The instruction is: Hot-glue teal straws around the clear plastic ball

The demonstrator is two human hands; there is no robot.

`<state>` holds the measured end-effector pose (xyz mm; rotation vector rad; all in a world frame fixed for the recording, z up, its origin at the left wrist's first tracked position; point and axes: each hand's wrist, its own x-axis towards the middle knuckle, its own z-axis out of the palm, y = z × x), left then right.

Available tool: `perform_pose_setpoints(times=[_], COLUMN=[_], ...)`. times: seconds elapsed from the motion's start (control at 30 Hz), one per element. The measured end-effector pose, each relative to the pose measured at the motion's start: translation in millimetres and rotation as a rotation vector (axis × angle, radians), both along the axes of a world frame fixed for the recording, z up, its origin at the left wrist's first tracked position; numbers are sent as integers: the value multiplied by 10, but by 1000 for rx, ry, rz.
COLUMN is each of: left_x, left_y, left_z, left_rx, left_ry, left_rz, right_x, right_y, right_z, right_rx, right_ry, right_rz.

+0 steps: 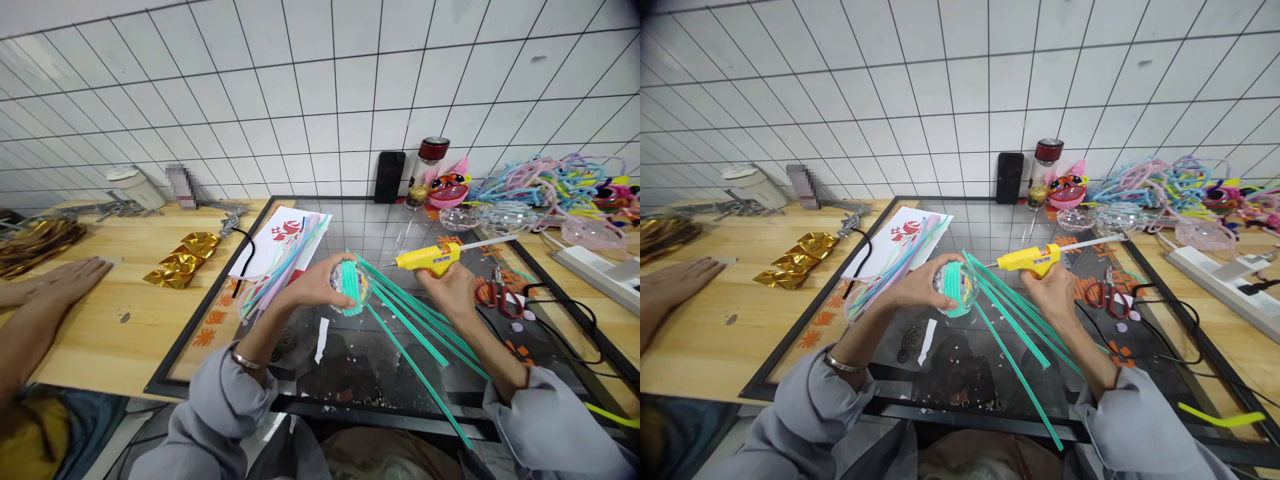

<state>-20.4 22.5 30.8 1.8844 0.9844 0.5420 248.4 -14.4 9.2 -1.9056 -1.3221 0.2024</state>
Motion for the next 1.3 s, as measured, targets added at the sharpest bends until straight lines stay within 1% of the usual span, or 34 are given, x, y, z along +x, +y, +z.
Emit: perform_pose_setpoints(times=[0.1,0.2,0.3,0.47,0.97,1.13,1.3], left_x=[85,225,357,405,396,399,384], left_y=[-14,-42,-70,-79,-90,-97,-86], left_z=[-87,-168,-238,-311,-345,-335,-341], left_rx=[-44,-10,11,15,14,9,17], left_ry=[-42,-137,-214,-287,-322,-310,-291], left_rz=[8,67,83,67,76,71,68], right_x=[-5,-4,-3,-2,-13,-2,10], right_y=[-5,0,5,0,-26,-24,-29], right_z=[0,0,13,39,-65,-65,-50], right_rx=[-2,-13,-25,-41,-23,-68,-49], right_ry=[28,14,-14,-41,-90,-108,-116], right_rz=[12,-5,-28,6,64,83,117])
